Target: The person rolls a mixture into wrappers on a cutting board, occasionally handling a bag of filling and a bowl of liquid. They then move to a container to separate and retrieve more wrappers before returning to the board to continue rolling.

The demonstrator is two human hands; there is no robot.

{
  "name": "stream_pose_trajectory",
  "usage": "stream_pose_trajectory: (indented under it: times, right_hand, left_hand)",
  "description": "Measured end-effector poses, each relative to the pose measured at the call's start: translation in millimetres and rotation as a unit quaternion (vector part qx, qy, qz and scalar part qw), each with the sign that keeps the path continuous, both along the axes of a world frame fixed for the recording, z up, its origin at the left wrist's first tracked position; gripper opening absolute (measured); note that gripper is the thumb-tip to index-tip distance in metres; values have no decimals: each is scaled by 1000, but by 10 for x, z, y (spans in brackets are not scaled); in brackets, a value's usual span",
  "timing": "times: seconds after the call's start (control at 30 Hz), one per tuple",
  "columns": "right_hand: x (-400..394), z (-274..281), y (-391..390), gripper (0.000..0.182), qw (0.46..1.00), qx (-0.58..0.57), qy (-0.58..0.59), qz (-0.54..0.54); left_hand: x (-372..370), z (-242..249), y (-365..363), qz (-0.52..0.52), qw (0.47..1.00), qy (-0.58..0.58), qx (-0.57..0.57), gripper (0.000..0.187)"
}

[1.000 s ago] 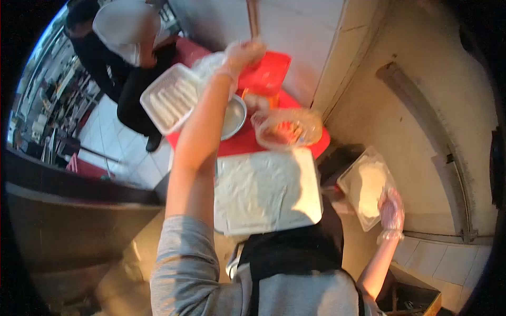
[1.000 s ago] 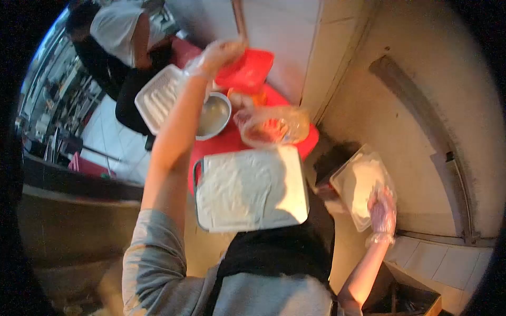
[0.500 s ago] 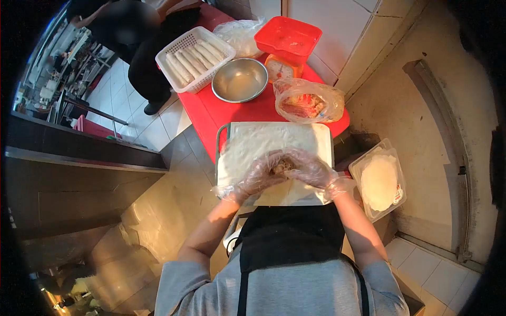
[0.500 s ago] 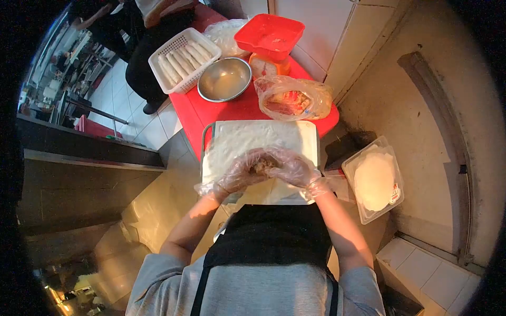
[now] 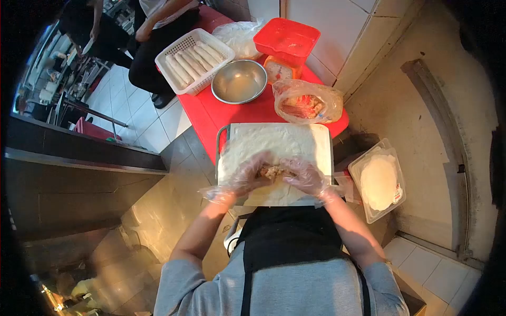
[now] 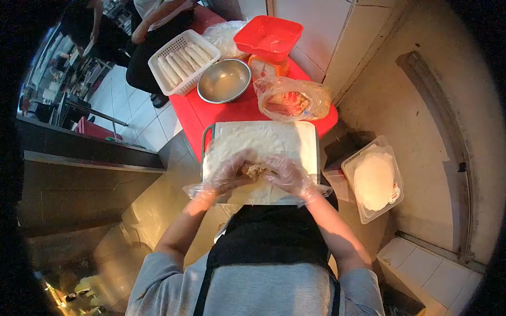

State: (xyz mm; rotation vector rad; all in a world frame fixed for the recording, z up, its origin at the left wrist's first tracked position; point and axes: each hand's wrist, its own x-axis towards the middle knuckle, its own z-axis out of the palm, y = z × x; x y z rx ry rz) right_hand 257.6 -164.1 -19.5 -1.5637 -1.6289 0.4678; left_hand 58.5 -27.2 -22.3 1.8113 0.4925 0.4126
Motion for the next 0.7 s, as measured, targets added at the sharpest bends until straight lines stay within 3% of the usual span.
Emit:
stream_pose_trajectory:
  times: [0.03, 0.07, 0.13, 0.2, 0.33, 0.4, 0.43, 0.53, 0.6, 0.7]
  right_hand:
    - [-13, 91, -22, 30, 1000, 10, 18, -19]
    - [-16, 145, -20, 27, 997, -31, 71, -23]
    - [-19, 207, 6, 22, 977, -112, 178, -28]
    - [-80, 63, 50, 21, 988, -80, 130, -24]
    - [-33, -41, 25, 21, 990, -65, 129, 5]
    - [-136, 15, 22, 22, 991, 20, 127, -48]
    - [-177, 45, 23, 23, 987, 62, 126, -74]
    - [-191, 73, 105, 31, 1000, -5, 3, 8]
    - [-212, 63, 120, 32, 999, -36, -9, 32]
    - [-276, -132, 27, 30, 1000, 1, -4, 7]
  left_hand:
    - [-5, 42, 2, 15, 1000, -14, 9, 27]
    - [4, 81, 6, 28, 995, -48, 79, 26]
    - [25, 175, -60, 25, 995, -35, 94, 28]
    - [71, 220, -146, -7, 998, 59, -12, 34]
    - [-77, 60, -98, -16, 997, 18, 70, 36]
    - [-135, 176, -93, 2, 997, 51, 61, 33]
    - [-60, 353, -127, -14, 998, 6, 61, 32]
    - [80, 596, -237, -29, 995, -47, 88, 31]
    - [-19, 249, -204, -3, 989, 25, 149, 33]
    - [-113, 6, -156, 11, 981, -36, 190, 34]
